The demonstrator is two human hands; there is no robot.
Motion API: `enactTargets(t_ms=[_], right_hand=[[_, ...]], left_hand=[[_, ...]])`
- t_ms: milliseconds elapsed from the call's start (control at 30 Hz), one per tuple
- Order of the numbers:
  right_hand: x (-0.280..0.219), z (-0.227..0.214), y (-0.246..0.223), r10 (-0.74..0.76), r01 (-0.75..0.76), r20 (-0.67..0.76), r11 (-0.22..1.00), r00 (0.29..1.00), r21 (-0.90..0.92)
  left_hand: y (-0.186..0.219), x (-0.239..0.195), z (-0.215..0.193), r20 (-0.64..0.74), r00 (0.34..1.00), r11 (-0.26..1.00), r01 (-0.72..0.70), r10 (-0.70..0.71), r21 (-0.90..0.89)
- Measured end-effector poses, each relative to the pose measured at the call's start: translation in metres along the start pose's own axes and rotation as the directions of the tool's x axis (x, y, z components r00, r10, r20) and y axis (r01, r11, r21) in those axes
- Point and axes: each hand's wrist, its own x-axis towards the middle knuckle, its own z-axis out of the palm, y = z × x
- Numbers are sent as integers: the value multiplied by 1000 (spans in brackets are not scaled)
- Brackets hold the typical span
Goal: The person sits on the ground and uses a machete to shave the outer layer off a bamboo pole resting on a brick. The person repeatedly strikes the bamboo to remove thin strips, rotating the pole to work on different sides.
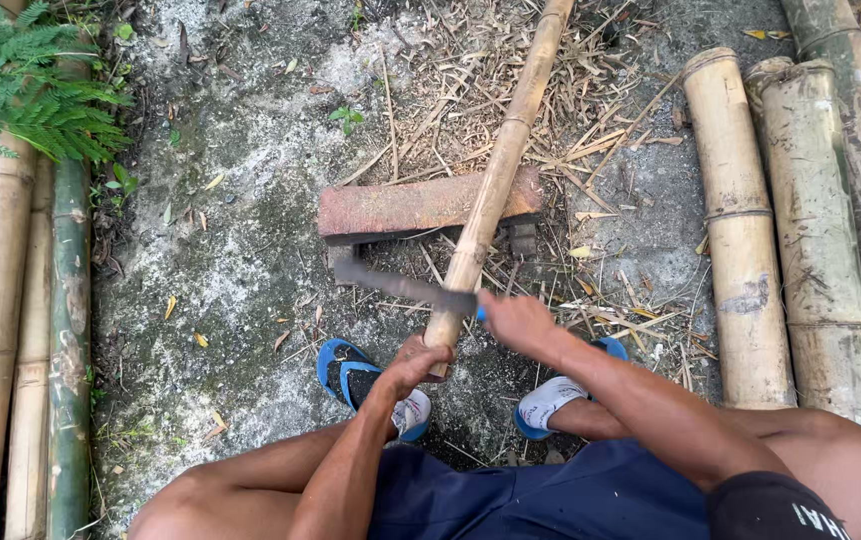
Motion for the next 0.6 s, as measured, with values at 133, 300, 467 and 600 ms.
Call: enactTargets(t_ms=[133, 300, 467, 600], right_hand=[[-2, 0, 21, 130, -130, 5, 991, 991, 29], [15, -26, 48, 256, -231, -153, 959, 955, 163], [7, 13, 27, -277, 251, -114, 946, 954, -203], [23, 27, 33, 166, -142, -204, 982, 965, 127]], left_hand=[[-13, -2, 0, 43, 997, 996, 67, -65, -59], [-4, -4, -2, 60, 996, 987, 76, -68, -140], [-22, 9, -9, 155, 985, 960, 111, -72, -257], [-23, 27, -19, 171, 984, 953, 100, -52, -285]])
